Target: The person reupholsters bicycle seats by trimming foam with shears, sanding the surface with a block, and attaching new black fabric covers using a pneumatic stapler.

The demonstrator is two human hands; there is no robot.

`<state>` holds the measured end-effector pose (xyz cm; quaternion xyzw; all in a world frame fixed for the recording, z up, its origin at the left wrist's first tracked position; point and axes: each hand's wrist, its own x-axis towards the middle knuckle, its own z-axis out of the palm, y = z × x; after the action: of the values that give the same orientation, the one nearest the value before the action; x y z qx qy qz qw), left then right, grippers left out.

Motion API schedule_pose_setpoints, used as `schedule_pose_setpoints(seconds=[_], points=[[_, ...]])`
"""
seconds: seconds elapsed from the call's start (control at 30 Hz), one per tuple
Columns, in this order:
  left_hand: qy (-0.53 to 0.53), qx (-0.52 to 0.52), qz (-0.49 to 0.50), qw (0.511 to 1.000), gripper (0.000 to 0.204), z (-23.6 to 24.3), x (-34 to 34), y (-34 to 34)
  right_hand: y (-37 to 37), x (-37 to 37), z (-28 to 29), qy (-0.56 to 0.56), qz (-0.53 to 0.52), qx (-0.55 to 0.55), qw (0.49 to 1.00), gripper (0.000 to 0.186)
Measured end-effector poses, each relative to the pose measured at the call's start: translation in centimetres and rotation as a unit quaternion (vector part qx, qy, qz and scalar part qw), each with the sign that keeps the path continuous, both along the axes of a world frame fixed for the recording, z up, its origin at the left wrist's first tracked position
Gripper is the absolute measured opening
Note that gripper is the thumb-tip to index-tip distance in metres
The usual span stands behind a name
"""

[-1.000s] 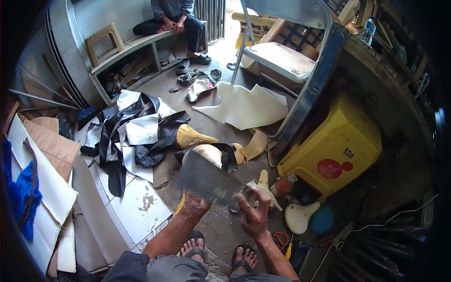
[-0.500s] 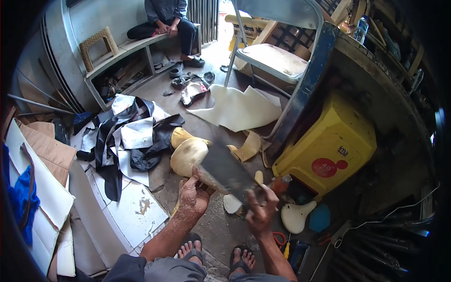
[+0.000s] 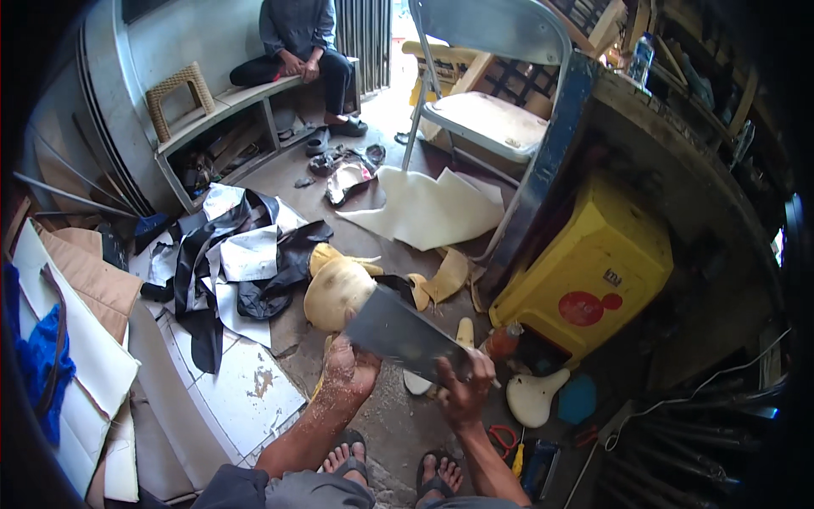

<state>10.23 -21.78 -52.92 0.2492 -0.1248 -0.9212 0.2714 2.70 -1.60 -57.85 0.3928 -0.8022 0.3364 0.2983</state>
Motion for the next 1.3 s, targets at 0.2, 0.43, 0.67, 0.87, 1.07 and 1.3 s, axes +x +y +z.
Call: schedule_pose_setpoints(seconds=[0.2, 0.43, 0.67, 0.87, 1.07, 1.3], points=[[-0.097, -0.374, -0.117, 0.915, 0.049, -0.5, 0.0, -0.3, 0.8, -0.2, -0.8, 0.006, 0.028, 0.033, 0.999, 0.078], [-0.020, -0.041, 0.021, 0.999, 0.055, 1.0, 0.0, -0.5, 1.1, -0.6, -0.6, -0.113, -0.095, -0.039, 0.988, 0.083], [0.076, -0.058, -0.001, 0.995, 0.050, 1.2, 0.2, -1.0, 0.5, -0.8, 0.9, -0.092, 0.037, -0.059, 0.993, 0.069], [0.054, 0.004, 0.002, 0.999, 0.042, 1.1, -0.1, 0.1, 0.8, -0.6, 0.8, -0.018, 0.073, 0.007, 0.997, 0.071], [0.017, 0.004, 0.024, 1.000, 0.041, 0.7, -0.6, 0.2, 1.0, -0.2, 0.2, -0.034, -0.074, -0.051, 0.995, 0.086], [0.019, 0.025, 0.011, 0.999, 0.034, 0.6, -0.6, 0.5, 0.4, -0.4, -0.5, -0.009, -0.054, 0.004, 0.998, 0.085]])
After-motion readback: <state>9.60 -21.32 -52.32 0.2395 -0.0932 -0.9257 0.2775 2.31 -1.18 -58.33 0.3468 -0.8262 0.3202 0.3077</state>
